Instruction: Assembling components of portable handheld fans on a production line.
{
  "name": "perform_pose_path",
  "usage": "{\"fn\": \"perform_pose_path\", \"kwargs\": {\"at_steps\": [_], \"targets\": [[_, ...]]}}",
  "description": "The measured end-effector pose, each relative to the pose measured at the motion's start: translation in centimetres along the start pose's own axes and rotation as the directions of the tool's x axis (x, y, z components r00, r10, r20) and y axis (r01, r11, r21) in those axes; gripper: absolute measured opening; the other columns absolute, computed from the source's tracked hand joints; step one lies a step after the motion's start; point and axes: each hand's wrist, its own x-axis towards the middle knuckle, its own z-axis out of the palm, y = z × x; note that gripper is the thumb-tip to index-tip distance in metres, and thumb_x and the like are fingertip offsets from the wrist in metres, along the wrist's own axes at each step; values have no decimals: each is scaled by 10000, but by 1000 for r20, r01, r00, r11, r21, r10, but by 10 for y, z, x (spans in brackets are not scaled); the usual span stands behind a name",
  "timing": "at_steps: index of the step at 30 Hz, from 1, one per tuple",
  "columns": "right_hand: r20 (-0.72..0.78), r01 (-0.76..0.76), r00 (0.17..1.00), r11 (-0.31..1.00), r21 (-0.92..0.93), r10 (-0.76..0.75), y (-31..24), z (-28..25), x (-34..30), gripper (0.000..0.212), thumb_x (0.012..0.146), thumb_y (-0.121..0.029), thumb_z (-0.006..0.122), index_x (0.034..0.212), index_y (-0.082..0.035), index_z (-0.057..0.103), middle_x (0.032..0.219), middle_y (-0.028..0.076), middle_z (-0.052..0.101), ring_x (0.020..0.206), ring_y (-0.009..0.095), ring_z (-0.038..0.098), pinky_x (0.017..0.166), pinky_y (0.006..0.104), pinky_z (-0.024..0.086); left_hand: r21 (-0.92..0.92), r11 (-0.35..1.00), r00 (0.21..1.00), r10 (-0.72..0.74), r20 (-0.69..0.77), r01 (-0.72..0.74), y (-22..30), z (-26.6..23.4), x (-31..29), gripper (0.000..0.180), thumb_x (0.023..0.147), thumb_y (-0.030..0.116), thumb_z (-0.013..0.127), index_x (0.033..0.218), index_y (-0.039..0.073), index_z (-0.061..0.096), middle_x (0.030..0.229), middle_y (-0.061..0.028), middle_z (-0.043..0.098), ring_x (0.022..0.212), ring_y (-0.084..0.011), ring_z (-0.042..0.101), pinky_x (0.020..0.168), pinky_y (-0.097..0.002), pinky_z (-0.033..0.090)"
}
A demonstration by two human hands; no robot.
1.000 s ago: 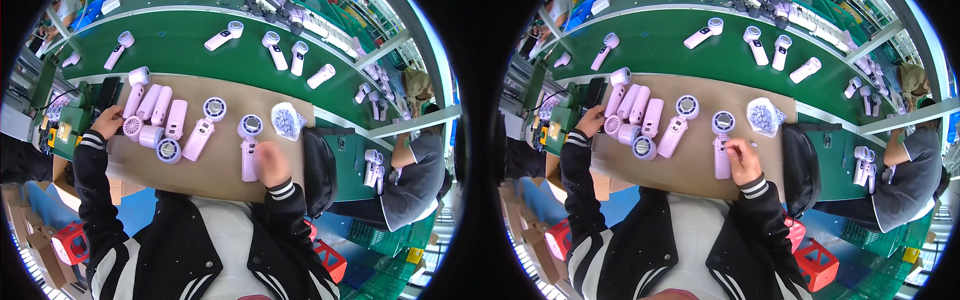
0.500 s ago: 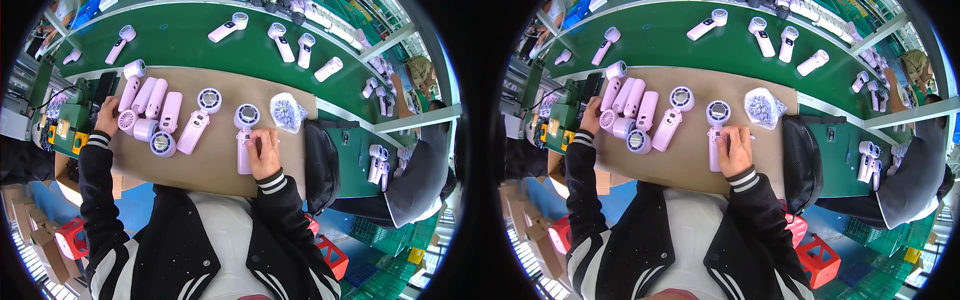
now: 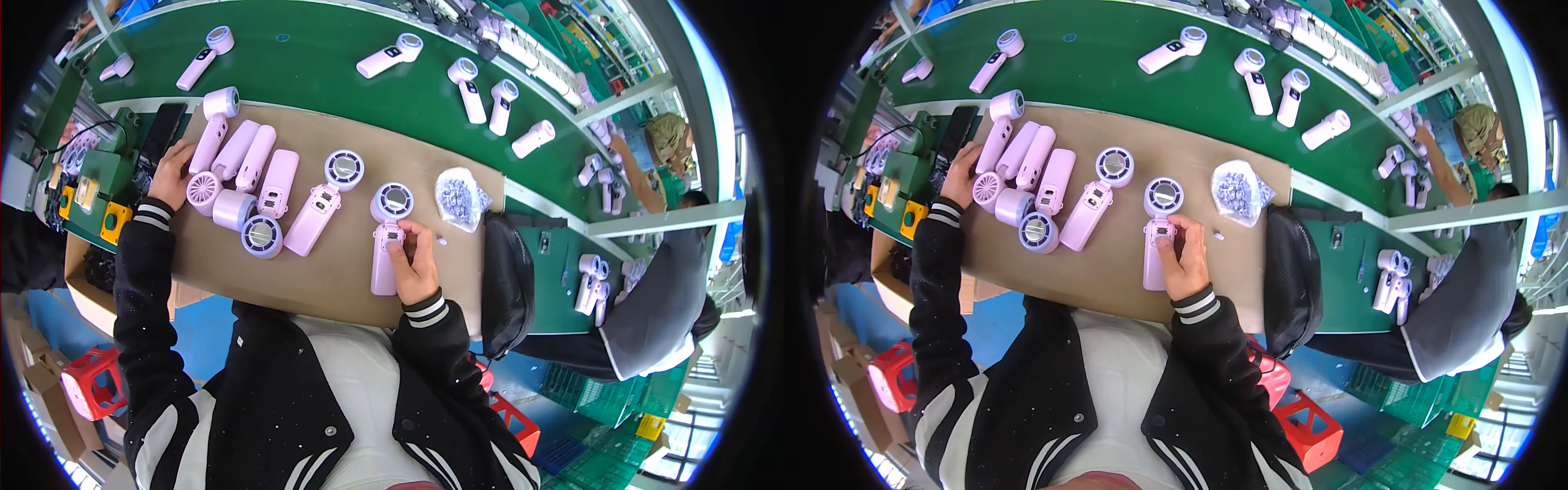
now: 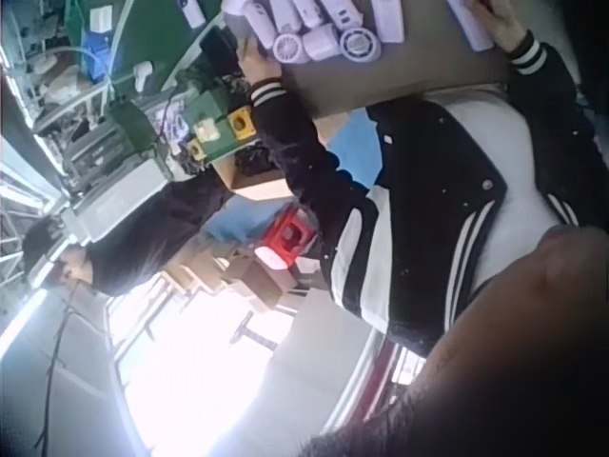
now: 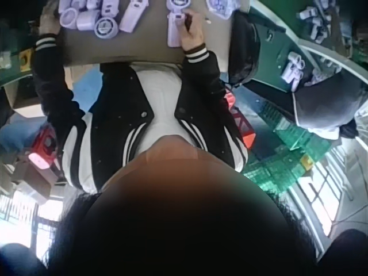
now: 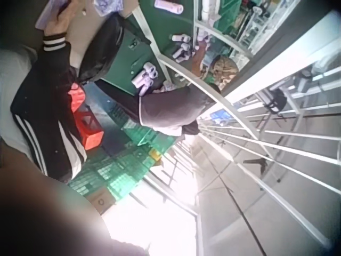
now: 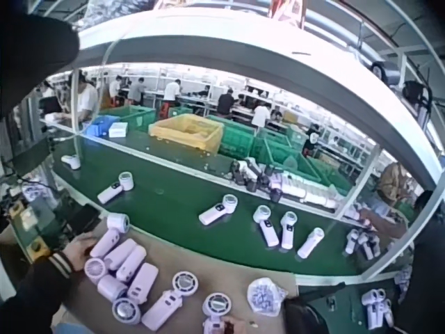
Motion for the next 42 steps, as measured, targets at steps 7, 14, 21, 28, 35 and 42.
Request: {"fn": "perform_pose_path", "kwargs": {"at_steps": [7,14,21,28,35,42], "targets": [[75,11,997,1000,15,-12,-13,-1,-3,437,893,41,491,1317,-22,407,1194,156,520,1031,214,525,945,311,411,-9,994,950,-103,295,110,28,-21,20,324,778,130,576,1093,55,597,1104,-148,627,1011,-368,567,863,-472,431],[39,85,996,959,-270,-78,-5,3,-7,435,922,-30,490,1347,-13,402,1209,160,520,1048,234,531,955,325,410,-135,980,950,-97,298,143,17,-25,24,248,810,165,581,1033,57,600,978,-119,661,893,-327,601,795,-430,465],[-25,154,984,915,-372,-175,-7,13,-3,386,911,-77,532,1287,-7,486,1170,171,539,995,290,523,938,364,403,-361,893,946,-176,273,270,-14,-21,21,252,803,146,558,1024,42,622,954,-124,660,837,-292,614,746,-370,491],[-109,171,966,895,-412,-235,-21,13,-7,376,873,-81,572,1244,-25,540,1113,159,569,945,307,516,902,374,397,-86,924,928,-370,53,373,5,-69,19,252,788,120,513,984,51,655,901,-114,659,789,-287,611,738,-376,492],[-132,168,965,921,-352,-226,-20,6,-8,413,817,-86,611,1226,-70,561,1101,139,575,943,309,517,895,378,395,-281,915,948,-316,-45,291,93,-99,10,204,794,-18,534,956,66,625,816,-19,580,723,-134,528,640,-243,415],[-282,177,944,984,-14,-174,-21,-4,-4,344,805,-13,623,1144,-53,577,1026,117,582,845,236,537,800,321,455,-905,425,994,94,47,2,285,2,-11,322,867,-95,553,1173,4,572,1110,-53,582,870,-123,539,826,-236,455]]}}
